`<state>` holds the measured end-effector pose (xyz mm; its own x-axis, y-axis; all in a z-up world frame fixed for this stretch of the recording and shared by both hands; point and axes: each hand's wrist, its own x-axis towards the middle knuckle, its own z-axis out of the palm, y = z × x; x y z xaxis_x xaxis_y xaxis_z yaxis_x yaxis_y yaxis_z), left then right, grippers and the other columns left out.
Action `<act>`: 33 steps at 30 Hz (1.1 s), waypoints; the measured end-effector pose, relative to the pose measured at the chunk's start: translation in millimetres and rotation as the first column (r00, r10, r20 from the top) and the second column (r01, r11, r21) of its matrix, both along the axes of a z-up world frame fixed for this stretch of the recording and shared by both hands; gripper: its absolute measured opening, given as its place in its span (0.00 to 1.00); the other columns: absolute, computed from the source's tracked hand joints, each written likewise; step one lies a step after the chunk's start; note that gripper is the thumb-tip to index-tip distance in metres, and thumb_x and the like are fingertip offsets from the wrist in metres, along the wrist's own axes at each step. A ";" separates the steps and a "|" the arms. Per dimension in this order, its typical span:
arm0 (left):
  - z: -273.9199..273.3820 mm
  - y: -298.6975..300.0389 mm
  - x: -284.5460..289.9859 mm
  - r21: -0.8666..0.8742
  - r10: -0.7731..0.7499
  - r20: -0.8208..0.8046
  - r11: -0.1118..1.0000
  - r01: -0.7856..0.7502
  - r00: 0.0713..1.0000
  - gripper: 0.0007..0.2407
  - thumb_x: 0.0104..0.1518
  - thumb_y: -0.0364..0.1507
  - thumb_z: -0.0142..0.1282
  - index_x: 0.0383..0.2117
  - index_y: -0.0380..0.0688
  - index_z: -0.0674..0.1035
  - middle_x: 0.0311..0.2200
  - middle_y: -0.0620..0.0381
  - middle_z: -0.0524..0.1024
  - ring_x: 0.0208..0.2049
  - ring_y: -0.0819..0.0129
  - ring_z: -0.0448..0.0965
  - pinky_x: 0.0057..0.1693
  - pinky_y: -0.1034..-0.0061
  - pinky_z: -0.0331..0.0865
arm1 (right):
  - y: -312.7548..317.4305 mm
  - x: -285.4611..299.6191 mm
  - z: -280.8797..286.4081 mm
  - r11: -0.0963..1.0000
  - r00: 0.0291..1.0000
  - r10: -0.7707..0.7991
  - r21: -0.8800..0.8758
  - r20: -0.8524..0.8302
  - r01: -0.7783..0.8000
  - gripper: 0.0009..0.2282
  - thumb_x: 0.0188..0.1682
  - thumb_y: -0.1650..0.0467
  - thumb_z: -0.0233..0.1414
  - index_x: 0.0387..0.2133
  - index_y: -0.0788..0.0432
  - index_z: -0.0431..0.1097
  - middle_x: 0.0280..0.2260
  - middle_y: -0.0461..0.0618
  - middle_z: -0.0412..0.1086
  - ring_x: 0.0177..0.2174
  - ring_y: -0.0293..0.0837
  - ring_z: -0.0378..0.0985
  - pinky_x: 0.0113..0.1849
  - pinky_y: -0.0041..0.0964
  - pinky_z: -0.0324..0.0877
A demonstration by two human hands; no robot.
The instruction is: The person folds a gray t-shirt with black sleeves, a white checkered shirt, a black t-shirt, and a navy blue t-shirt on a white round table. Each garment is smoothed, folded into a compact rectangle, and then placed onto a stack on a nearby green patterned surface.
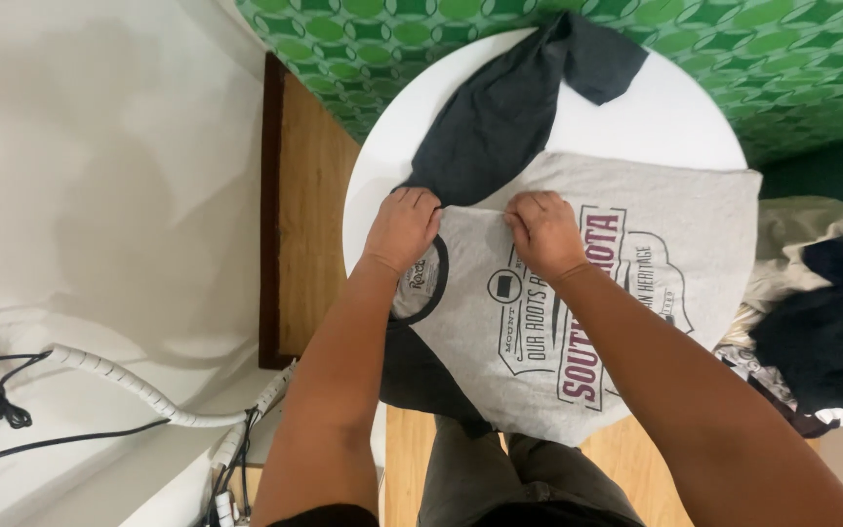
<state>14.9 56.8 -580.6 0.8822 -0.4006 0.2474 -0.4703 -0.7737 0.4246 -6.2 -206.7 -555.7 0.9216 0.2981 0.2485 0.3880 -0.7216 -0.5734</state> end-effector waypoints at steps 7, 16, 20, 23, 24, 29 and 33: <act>75.6 -10.2 2.2 0.023 -0.039 -0.050 0.999 0.040 0.998 0.05 0.62 0.29 0.57 0.36 0.41 0.77 0.32 0.49 0.77 0.38 0.49 0.77 0.47 0.58 0.70 | -11.3 -9.7 37.6 0.997 1.000 -0.007 -0.082 0.008 0.007 0.03 0.52 0.73 0.56 0.32 0.61 0.71 0.36 0.53 0.74 0.40 0.55 0.73 0.45 0.48 0.66; 129.4 -21.4 -20.1 -0.025 -0.113 0.022 0.993 0.114 0.993 0.04 0.59 0.25 0.55 0.38 0.43 0.77 0.39 0.49 0.76 0.43 0.48 0.76 0.49 0.59 0.71 | -20.5 -24.0 56.5 0.999 0.998 0.041 0.033 0.051 -0.043 0.04 0.48 0.73 0.57 0.32 0.63 0.72 0.36 0.58 0.73 0.40 0.59 0.73 0.45 0.50 0.68; 137.4 -34.4 -33.2 -0.129 0.032 -0.106 0.991 -0.046 0.994 0.08 0.57 0.21 0.52 0.42 0.42 0.78 0.38 0.46 0.75 0.43 0.46 0.75 0.48 0.58 0.71 | -26.4 -27.9 89.1 0.994 1.000 -0.021 0.110 0.000 0.021 0.03 0.51 0.74 0.54 0.35 0.63 0.72 0.37 0.58 0.74 0.42 0.60 0.74 0.46 0.50 0.69; 143.3 -52.8 -37.6 -0.186 0.099 -0.143 0.975 -0.125 0.985 0.07 0.57 0.23 0.52 0.40 0.41 0.79 0.37 0.45 0.75 0.42 0.46 0.76 0.48 0.59 0.71 | -29.9 -33.7 107.2 0.995 0.997 -0.027 0.092 -0.075 0.034 0.03 0.53 0.74 0.53 0.35 0.63 0.70 0.36 0.59 0.74 0.40 0.60 0.75 0.44 0.50 0.70; 144.1 -59.2 -38.1 -0.193 0.124 -0.138 0.970 -0.149 0.983 0.06 0.58 0.24 0.53 0.38 0.41 0.80 0.36 0.45 0.75 0.41 0.47 0.76 0.48 0.60 0.72 | -30.9 -36.5 111.0 0.993 0.994 -0.041 0.105 -0.099 0.051 0.03 0.53 0.73 0.53 0.35 0.63 0.69 0.35 0.59 0.73 0.39 0.60 0.75 0.42 0.50 0.70; 197.7 -87.4 -42.7 -0.122 0.111 -0.094 0.985 -0.122 0.989 0.12 0.50 0.38 0.64 0.32 0.43 0.83 0.30 0.49 0.78 0.36 0.49 0.79 0.42 0.60 0.72 | -45.0 -42.6 111.5 0.983 0.998 -0.036 0.178 -0.051 0.045 0.03 0.52 0.74 0.53 0.35 0.63 0.69 0.35 0.60 0.73 0.37 0.60 0.76 0.39 0.49 0.71; 161.9 -87.9 -34.8 -0.077 -0.018 -0.044 0.997 0.014 0.999 0.11 0.51 0.40 0.64 0.34 0.49 0.85 0.30 0.55 0.80 0.33 0.53 0.80 0.39 0.61 0.73 | -52.2 -47.2 117.9 0.980 1.000 -0.008 0.200 -0.025 0.013 0.03 0.52 0.74 0.55 0.35 0.63 0.69 0.34 0.59 0.73 0.36 0.60 0.76 0.39 0.49 0.70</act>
<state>-20.0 -31.1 -418.7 0.8866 -0.3962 0.2388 -0.4619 -0.7304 0.5031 -53.4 -259.0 -437.7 0.9310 0.2350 0.2795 0.3651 -0.5956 -0.7155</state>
